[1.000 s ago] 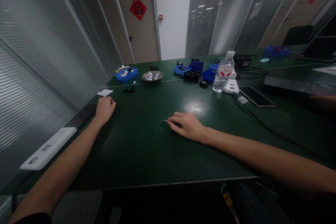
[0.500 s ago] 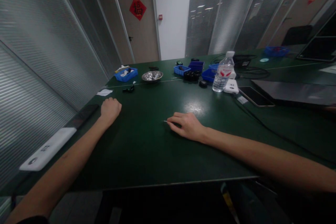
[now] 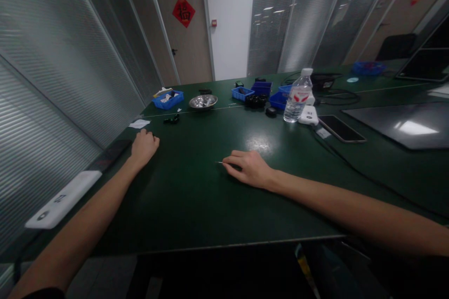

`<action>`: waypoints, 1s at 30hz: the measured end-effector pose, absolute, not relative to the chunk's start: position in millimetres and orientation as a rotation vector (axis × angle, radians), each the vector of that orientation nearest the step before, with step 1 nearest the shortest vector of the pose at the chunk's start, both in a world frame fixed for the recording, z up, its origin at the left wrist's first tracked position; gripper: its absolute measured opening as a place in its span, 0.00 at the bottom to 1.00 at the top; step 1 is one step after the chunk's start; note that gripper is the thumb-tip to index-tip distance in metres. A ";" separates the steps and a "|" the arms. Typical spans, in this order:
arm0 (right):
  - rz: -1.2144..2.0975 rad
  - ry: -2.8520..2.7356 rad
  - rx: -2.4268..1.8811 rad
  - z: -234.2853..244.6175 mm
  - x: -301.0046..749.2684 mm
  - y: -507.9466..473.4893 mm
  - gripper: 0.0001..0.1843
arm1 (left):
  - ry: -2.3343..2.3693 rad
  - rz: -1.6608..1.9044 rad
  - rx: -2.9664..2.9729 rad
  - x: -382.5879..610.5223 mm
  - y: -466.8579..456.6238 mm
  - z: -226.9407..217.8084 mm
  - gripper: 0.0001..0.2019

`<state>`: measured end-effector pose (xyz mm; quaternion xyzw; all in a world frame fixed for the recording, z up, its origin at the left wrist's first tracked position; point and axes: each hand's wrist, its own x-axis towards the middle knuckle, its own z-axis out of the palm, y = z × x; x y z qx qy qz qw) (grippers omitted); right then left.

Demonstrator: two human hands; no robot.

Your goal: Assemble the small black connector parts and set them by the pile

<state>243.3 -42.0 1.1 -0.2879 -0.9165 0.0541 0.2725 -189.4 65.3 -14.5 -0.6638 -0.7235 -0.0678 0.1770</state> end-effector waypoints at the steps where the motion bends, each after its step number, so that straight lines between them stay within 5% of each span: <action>1: 0.151 -2.468 -0.775 1.1 243.3 -42.1 0.17 | -2.040 -0.204 -1.871 -189.5 65.3 -14.2 0.23; 30: 0.178 -2.482 -0.773 0.5 243.0 -42.7 0.17 | -2.007 -0.314 -1.886 -206.9 75.0 -21.0 0.21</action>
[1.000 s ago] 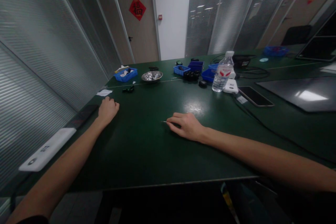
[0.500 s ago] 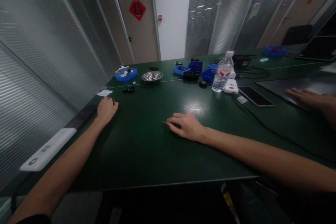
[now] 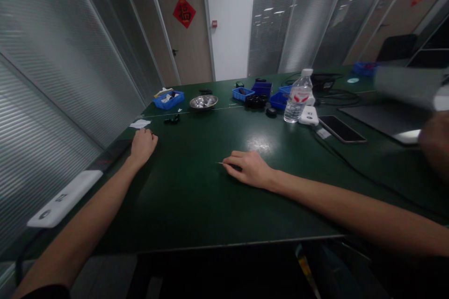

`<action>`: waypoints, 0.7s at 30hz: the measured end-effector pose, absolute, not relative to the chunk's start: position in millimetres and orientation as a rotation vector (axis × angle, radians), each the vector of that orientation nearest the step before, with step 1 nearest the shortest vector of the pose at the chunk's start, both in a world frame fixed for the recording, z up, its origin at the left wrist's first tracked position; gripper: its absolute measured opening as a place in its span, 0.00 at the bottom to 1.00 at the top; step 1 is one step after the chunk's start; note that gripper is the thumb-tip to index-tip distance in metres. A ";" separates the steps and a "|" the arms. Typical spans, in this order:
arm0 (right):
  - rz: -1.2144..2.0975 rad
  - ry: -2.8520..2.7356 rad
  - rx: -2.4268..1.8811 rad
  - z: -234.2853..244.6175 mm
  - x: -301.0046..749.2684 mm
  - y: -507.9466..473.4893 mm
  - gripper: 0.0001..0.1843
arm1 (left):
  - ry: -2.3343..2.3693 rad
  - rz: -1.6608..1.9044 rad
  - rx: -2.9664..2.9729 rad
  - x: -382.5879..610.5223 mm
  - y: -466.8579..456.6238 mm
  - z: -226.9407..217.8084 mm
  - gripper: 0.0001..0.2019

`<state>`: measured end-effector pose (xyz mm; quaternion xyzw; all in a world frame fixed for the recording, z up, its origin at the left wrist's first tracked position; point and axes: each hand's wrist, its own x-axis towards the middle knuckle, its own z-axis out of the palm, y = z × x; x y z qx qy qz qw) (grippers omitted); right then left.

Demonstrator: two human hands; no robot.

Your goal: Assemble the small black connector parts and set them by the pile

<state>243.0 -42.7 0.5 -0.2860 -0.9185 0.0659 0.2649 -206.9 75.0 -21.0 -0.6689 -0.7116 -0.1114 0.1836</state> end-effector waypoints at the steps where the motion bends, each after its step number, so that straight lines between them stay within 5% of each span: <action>1: 0.177 -2.483 -0.774 0.1 242.8 -42.6 0.17 | -2.003 -0.322 -1.895 -208.3 75.4 -21.3 0.21; 14: 0.149 -2.475 -0.775 -1.0 242.2 -42.0 0.16 | -2.101 -0.573 -1.878 -215.6 82.1 -27.7 0.11; 21: 0.155 -2.474 -0.771 -2.1 242.1 -41.9 0.17 | -2.086 -0.991 -1.436 -231.7 80.7 -22.5 0.18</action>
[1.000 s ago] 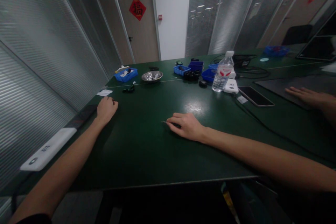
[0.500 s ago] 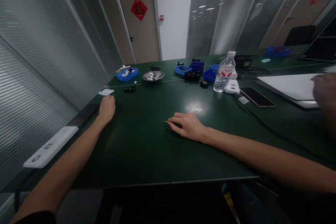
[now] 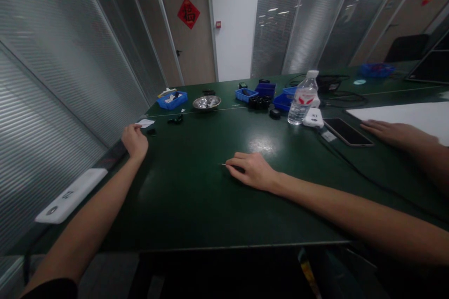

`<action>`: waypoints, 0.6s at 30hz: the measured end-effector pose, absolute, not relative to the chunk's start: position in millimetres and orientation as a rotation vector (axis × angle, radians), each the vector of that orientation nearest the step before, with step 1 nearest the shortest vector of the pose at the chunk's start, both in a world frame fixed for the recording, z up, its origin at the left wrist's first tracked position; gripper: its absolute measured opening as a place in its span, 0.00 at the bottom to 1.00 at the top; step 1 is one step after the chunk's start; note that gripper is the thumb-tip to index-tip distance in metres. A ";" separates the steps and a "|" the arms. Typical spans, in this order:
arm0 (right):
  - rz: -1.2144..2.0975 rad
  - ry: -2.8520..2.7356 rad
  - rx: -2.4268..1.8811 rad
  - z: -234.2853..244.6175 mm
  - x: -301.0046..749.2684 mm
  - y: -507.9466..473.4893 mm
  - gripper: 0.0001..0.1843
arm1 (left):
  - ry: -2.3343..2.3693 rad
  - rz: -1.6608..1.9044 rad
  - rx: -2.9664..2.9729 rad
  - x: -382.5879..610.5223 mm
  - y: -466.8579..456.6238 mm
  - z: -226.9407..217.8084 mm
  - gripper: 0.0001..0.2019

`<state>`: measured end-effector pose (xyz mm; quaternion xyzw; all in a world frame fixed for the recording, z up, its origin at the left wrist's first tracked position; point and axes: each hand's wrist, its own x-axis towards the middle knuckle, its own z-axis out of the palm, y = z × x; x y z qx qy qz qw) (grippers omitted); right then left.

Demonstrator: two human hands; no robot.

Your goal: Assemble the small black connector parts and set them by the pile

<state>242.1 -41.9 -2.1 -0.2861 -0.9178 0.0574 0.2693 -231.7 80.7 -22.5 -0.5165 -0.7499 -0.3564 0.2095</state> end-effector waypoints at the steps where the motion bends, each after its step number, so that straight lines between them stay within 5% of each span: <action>1: 0.156 -2.475 -0.768 -1.9 242.0 -42.0 0.17 | -2.092 -1.038 -1.388 -234.7 80.0 -22.0 0.18; 10: 0.174 -2.484 -0.760 -0.8 241.7 -41.2 0.16 | -2.076 -0.544 -1.834 -240.1 88.3 -35.7 0.24; 18: 0.184 -2.487 -0.764 -2.0 241.7 -41.5 0.17 | -2.129 -0.463 -1.831 -248.0 96.9 -44.1 0.24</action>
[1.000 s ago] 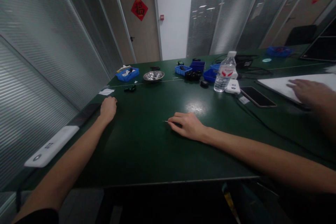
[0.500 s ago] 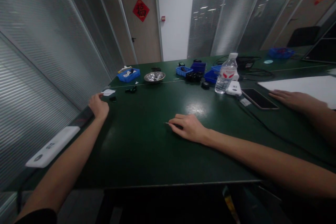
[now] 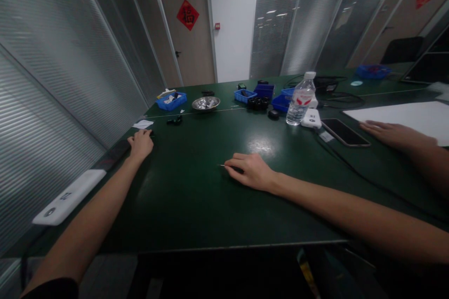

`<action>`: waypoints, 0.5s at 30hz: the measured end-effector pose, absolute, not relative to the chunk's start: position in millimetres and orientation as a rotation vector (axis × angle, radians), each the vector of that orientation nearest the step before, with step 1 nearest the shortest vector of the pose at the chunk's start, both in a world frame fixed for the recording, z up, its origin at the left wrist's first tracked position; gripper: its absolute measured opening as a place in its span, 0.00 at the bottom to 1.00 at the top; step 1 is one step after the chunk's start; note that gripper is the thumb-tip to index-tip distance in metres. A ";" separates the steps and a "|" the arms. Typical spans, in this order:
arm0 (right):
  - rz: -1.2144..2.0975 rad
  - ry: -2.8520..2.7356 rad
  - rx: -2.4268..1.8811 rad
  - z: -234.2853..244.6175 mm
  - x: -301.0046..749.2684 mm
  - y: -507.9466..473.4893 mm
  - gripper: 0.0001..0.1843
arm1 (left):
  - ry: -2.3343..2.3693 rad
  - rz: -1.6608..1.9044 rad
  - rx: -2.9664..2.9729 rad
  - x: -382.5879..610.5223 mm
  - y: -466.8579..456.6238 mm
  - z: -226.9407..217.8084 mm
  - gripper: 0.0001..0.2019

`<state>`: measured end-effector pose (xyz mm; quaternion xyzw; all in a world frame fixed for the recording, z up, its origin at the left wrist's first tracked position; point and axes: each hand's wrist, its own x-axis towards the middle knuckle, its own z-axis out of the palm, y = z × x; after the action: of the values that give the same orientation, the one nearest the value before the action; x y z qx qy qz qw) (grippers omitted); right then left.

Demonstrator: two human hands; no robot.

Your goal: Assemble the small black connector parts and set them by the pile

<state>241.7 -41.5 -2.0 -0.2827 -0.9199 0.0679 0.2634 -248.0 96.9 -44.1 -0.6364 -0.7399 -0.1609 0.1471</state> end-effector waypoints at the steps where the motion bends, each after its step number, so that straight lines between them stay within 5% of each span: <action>1: 0.184 -2.494 -0.765 -2.2 241.7 -41.2 0.17 | -2.130 -0.463 -1.830 -248.1 96.7 -43.8 0.24; 15: 0.175 -2.506 -0.752 0.4 241.8 -42.4 0.17 | -2.053 -0.520 -1.991 -256.1 104.0 -44.5 0.23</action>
<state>241.8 -42.4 0.4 -0.2771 -0.9237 0.0646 0.2567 -256.1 104.0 -44.5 -0.6803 -0.7013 -0.1778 0.1172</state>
